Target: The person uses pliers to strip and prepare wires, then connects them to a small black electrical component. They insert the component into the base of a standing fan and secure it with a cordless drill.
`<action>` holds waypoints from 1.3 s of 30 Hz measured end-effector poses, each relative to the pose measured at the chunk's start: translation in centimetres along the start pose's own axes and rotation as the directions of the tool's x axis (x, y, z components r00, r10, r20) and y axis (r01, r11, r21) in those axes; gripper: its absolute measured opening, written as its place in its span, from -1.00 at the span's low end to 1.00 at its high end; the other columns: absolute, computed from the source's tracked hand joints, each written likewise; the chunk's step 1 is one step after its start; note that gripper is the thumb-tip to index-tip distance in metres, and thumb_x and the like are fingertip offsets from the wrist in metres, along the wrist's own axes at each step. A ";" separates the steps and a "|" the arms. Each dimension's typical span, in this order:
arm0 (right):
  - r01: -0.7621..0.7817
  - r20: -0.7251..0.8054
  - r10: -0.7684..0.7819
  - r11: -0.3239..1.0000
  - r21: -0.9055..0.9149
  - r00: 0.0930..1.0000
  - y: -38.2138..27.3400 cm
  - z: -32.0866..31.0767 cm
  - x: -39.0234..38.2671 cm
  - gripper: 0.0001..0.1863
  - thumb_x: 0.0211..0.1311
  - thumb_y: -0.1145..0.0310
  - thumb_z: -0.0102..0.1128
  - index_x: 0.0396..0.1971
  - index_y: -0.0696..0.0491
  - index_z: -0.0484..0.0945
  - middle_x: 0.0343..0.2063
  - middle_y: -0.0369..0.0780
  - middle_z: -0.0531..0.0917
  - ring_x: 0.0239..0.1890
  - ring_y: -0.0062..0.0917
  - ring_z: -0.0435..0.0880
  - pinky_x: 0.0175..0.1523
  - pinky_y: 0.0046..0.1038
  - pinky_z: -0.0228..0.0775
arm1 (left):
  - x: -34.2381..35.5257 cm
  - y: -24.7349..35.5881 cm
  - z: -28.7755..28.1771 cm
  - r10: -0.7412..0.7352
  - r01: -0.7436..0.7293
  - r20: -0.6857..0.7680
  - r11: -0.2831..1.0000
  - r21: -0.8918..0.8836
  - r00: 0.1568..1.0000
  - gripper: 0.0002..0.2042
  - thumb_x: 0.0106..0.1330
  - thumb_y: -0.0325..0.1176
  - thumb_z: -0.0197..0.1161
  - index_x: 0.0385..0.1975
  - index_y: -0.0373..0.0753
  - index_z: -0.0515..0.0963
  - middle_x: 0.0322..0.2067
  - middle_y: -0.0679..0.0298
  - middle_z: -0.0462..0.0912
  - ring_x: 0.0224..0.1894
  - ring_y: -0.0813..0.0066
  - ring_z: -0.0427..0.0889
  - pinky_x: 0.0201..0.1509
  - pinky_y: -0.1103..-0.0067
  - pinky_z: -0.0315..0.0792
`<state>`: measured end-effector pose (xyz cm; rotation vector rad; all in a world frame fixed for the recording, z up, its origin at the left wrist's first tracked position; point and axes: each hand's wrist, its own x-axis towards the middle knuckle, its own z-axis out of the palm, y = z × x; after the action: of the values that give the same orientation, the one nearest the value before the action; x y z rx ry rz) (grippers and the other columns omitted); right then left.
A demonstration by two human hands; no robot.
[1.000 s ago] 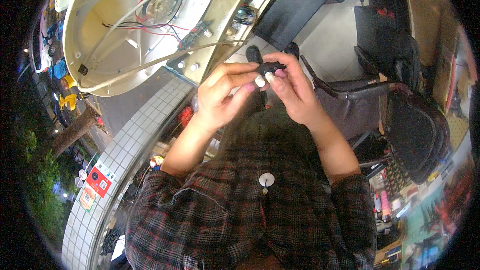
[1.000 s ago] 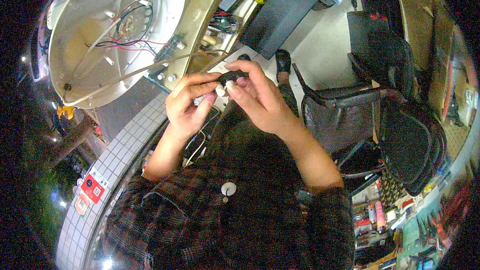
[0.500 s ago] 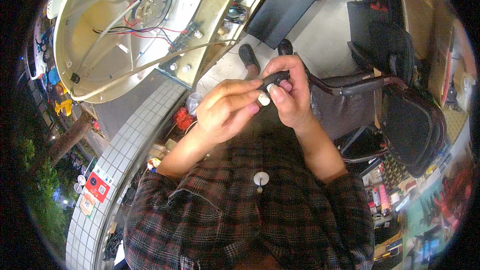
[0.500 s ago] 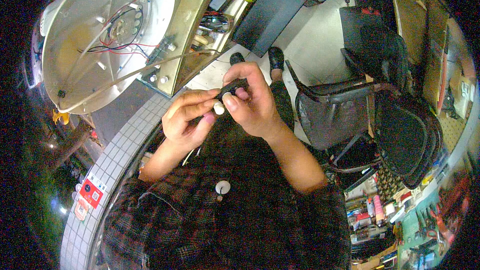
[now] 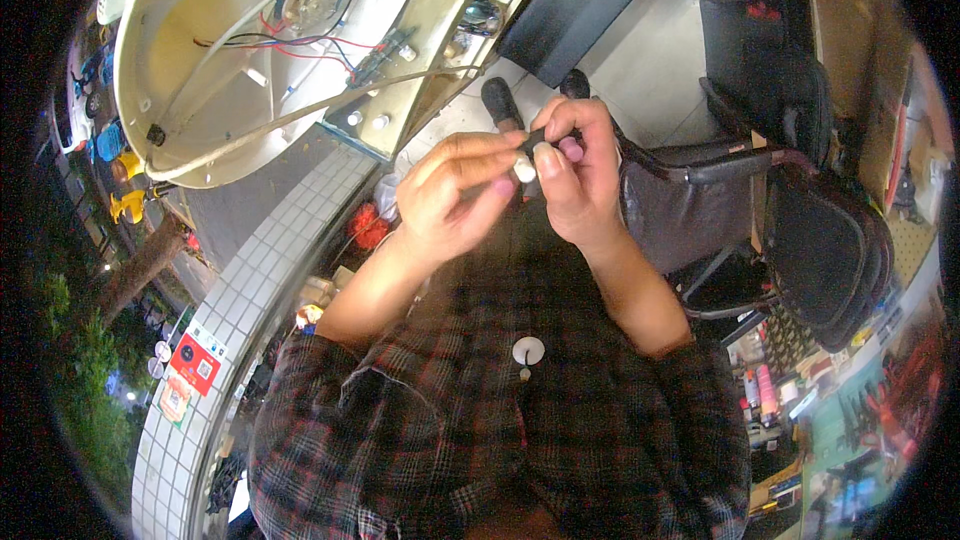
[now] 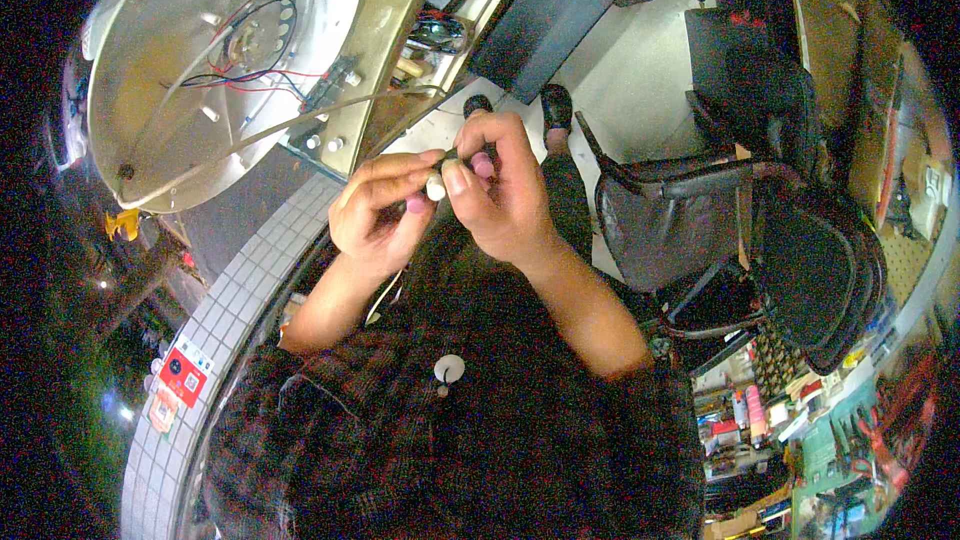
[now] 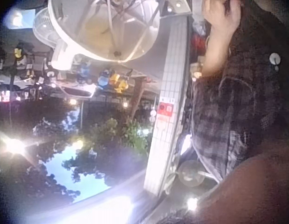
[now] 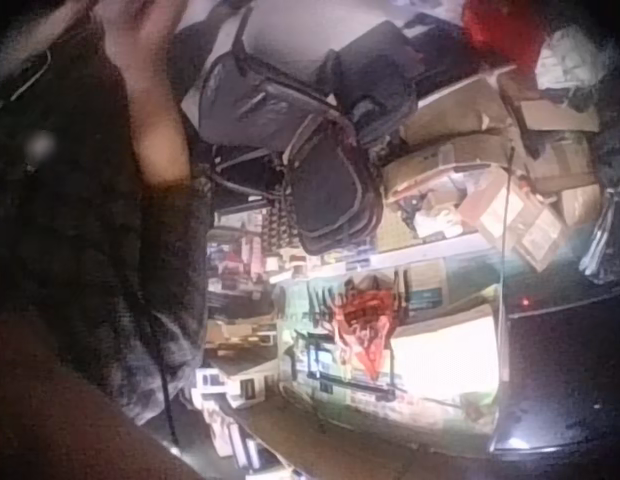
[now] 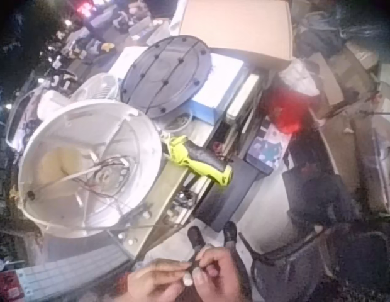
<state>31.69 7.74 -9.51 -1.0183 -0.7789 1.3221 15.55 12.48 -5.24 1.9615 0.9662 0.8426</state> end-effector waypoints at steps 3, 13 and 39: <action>-0.165 -0.077 0.162 0.986 -0.037 0.984 0.1 0.6 0.0 -0.62 0.38 0.43 0.21 0.11 0.07 0.32 -0.09 -0.30 0.38 -0.13 -0.70 0.36 -0.03 -0.60 0.32 | 0.1 -0.2 -0.3 -0.085 0.085 -0.019 0.996 0.009 0.996 -0.80 0.23 -0.62 0.39 -0.18 -0.32 0.59 -0.16 -0.03 0.77 -0.10 0.20 0.78 -0.01 0.43 0.63; -0.211 -0.065 0.225 0.963 0.168 0.972 -0.2 1.9 0.6 -0.45 0.25 0.40 0.42 0.09 -0.02 0.24 -0.18 -0.37 0.33 -0.25 -0.81 0.26 -0.30 -0.74 0.18 | -0.9 -0.5 -0.4 -0.211 0.204 -0.040 0.970 -0.135 0.977 -0.76 0.29 -0.64 0.35 -0.18 -0.34 0.41 -0.04 -0.16 0.71 0.01 0.14 0.74 0.12 0.31 0.61; -0.208 0.054 0.233 0.935 -0.288 0.971 -1.5 -0.1 1.9 -0.63 0.62 0.16 -0.07 0.13 0.13 0.47 -0.22 -0.12 0.65 -0.26 -0.50 0.61 -0.12 -0.44 0.46 | -1.3 -2.9 -0.9 -0.336 0.307 -0.023 0.886 -0.348 0.942 -0.72 0.29 -0.73 0.32 -0.15 -0.32 0.38 0.00 -0.09 0.65 0.04 0.26 0.69 0.06 0.40 0.68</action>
<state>32.56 9.66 -8.36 -1.3112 -0.9597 1.4832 13.20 12.86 -7.54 1.4320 1.0784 0.8388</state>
